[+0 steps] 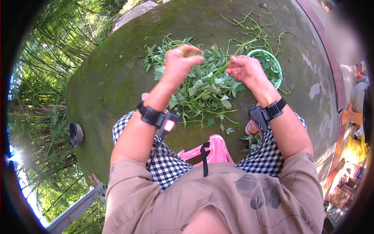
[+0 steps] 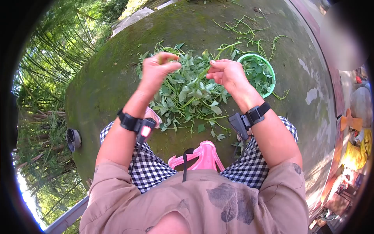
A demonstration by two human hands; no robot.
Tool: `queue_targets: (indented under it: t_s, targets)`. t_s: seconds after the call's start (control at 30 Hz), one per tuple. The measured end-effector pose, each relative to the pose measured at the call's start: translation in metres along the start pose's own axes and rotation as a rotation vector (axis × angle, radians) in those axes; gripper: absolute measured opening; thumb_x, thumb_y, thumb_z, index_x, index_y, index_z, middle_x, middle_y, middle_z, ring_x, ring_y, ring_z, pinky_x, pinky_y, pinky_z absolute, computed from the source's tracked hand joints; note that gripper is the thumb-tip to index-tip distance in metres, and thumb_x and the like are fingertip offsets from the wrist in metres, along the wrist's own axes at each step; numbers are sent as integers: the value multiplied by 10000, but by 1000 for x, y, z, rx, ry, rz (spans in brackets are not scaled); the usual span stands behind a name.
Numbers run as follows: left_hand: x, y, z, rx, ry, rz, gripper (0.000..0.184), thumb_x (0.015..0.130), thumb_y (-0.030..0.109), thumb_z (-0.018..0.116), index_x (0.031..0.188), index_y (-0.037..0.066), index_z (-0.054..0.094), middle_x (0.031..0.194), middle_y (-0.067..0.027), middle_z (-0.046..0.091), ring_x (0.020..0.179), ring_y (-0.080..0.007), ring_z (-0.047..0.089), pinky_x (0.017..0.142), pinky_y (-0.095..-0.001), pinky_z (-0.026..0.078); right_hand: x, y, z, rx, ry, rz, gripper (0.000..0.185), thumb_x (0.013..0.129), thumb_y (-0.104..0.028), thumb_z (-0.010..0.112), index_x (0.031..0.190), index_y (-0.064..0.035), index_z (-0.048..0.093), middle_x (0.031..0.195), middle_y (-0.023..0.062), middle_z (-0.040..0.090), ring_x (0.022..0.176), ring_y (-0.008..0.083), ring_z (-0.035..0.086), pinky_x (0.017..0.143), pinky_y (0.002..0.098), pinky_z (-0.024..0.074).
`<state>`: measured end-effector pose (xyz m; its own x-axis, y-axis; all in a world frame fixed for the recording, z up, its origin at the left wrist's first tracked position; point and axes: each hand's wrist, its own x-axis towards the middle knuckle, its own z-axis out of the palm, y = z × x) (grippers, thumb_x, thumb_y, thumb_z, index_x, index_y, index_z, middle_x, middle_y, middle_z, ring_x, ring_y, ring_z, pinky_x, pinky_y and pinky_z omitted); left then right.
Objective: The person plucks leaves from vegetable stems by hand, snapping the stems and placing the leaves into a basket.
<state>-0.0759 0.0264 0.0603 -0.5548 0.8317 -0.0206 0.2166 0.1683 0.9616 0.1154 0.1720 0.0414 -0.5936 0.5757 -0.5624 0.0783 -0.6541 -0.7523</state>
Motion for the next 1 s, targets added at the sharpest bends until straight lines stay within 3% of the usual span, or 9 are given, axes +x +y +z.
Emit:
queue_targets:
  t_s: [0.1, 0.23, 0.3, 0.43, 0.57, 0.63, 0.73, 0.9, 1.0]
  targets:
    - [-23, -4, 38, 153, -190, 28, 270, 769, 102, 792, 1017, 47, 701, 727, 61, 584, 656, -24, 485, 574, -208, 408, -7, 4, 13, 93, -72, -40, 158, 891, -130, 658, 962, -4, 593, 825, 103, 659, 704, 201, 671, 552, 245, 479]
    - [-14, -7, 44, -200, -149, 11, 166, 800, 117, 765, 920, 34, 685, 674, 74, 499, 631, -27, 427, 572, -222, 377, -10, -3, 26, 137, -207, -125, 208, 894, -173, 669, 1046, -34, 641, 899, 41, 675, 771, 145, 655, 686, 253, 476]
    - [-10, 4, 33, -106, -181, 82, 178, 829, 145, 741, 766, 39, 613, 666, 74, 528, 619, -19, 454, 538, -211, 352, -13, -9, 29, 85, -278, -159, 262, 904, -204, 661, 1113, -47, 657, 957, 20, 679, 811, 121, 640, 738, 255, 462]
    - [-7, 20, 20, -395, -385, -257, 134, 849, 146, 701, 786, 80, 603, 652, 65, 476, 505, -30, 349, 455, -197, 247, -16, -10, 28, -153, -344, -179, 329, 931, -270, 626, 1198, -80, 650, 1065, 17, 668, 921, 96, 608, 826, 267, 432]
    - [-8, 11, 20, -758, -552, -488, 120, 850, 150, 679, 854, 66, 594, 651, 30, 457, 491, -53, 351, 430, -206, 237, -16, -9, 27, 82, -518, -162, 298, 934, -240, 621, 1155, -41, 649, 1064, 47, 662, 933, 125, 617, 876, 276, 452]
    - [-9, 9, 23, -911, -568, -524, 117, 842, 144, 682, 859, 66, 597, 637, 34, 445, 486, -56, 355, 423, -210, 237, -16, -11, 28, -2, -438, -258, 224, 915, -191, 643, 1045, -11, 677, 970, 54, 681, 872, 118, 625, 840, 269, 477]
    - [-13, 7, 30, -755, -389, -506, 107, 841, 147, 679, 852, 63, 613, 599, 48, 429, 460, -64, 358, 418, -209, 240, -13, -13, 28, -244, -240, -441, 155, 885, -150, 665, 892, 1, 696, 821, 32, 688, 774, 99, 623, 758, 257, 485]
    - [-19, 11, 43, -383, -160, -311, 98, 844, 150, 657, 835, 53, 666, 599, 44, 526, 456, -35, 418, 416, -194, 270, -13, -3, 37, -455, -68, -555, 137, 843, -133, 686, 844, 4, 677, 731, 31, 662, 653, 89, 584, 614, 263, 474]
    - [-19, 8, 48, -402, -151, -262, 116, 850, 148, 631, 835, 42, 677, 606, 31, 558, 475, -27, 458, 431, -188, 316, -12, -2, 38, -502, -23, -564, 145, 825, -128, 688, 840, 14, 668, 673, 48, 632, 610, 91, 557, 572, 278, 464]
